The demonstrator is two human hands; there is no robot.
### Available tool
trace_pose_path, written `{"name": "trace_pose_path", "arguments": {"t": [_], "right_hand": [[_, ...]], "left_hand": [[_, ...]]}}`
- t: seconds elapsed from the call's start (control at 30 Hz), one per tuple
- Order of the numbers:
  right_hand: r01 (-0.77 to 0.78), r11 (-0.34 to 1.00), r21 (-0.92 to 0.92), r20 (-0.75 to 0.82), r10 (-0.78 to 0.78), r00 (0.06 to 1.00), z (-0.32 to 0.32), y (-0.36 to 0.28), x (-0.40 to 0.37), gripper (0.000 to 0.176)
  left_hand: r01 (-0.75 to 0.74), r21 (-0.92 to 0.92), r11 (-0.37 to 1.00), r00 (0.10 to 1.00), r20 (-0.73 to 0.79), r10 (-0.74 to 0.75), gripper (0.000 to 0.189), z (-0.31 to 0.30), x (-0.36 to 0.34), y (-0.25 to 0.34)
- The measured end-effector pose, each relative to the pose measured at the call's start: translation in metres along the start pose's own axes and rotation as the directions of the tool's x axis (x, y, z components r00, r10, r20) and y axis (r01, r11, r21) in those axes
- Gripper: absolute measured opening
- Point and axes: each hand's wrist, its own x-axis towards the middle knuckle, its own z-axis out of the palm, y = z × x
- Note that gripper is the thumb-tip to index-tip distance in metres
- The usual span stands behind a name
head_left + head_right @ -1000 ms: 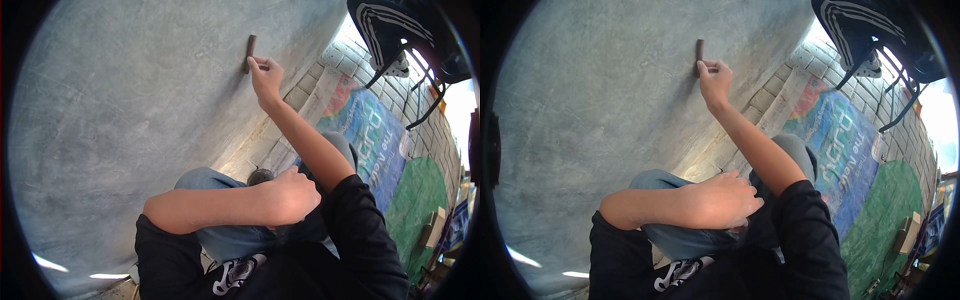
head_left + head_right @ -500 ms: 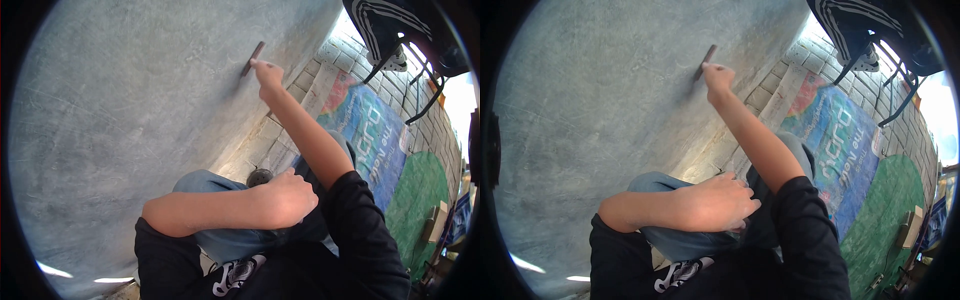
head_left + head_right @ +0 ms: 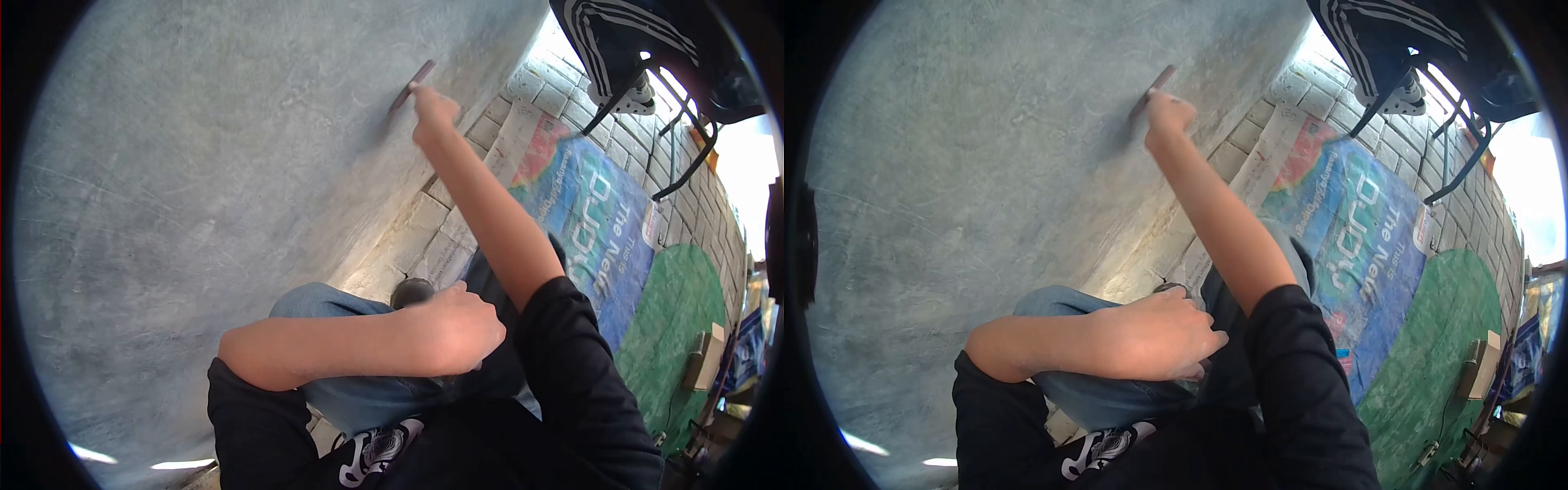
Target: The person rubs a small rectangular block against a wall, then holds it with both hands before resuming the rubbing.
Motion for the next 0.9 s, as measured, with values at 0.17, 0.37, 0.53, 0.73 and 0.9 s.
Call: {"name": "trace_pose_path", "arguments": {"t": [0.17, 0.37, 0.53, 0.73, 0.9], "right_hand": [[0.105, 0.994, -0.011, 0.137, -0.102, 0.985, 0.0, 0.004, -0.016, 0.038], [0.231, 0.973, 0.013, 0.026, -0.231, 0.973, 0.003, 0.008, -0.007, 0.017], [0.1, 0.992, 0.076, 0.044, -0.103, 0.994, -0.002, 0.003, 0.015, 0.038], [0.051, 0.998, 0.031, -0.046, -0.049, 0.998, 0.005, -0.001, 0.008, 0.025], [0.01, 0.995, -0.103, 0.126, 0.003, 0.992, 0.002, 0.004, 0.001, 0.052]], "left_hand": [[0.008, 0.053, 0.999, 1.0, 0.023, -0.009, 0.029, -0.003, -0.002, 0.0], [-0.035, 0.066, 0.997, 0.999, -0.005, 0.036, 0.03, -0.002, 0.001, -0.004], [-0.089, 0.065, 0.994, 0.996, -0.017, 0.09, 0.015, -0.003, 0.007, -0.003], [-0.13, 0.058, 0.99, 0.987, 0.099, 0.124, 0.008, -0.01, 0.01, 0.001], [-0.112, 0.087, 0.99, 0.994, 0.003, 0.112, 0.009, -0.008, 0.008, -0.004]]}}
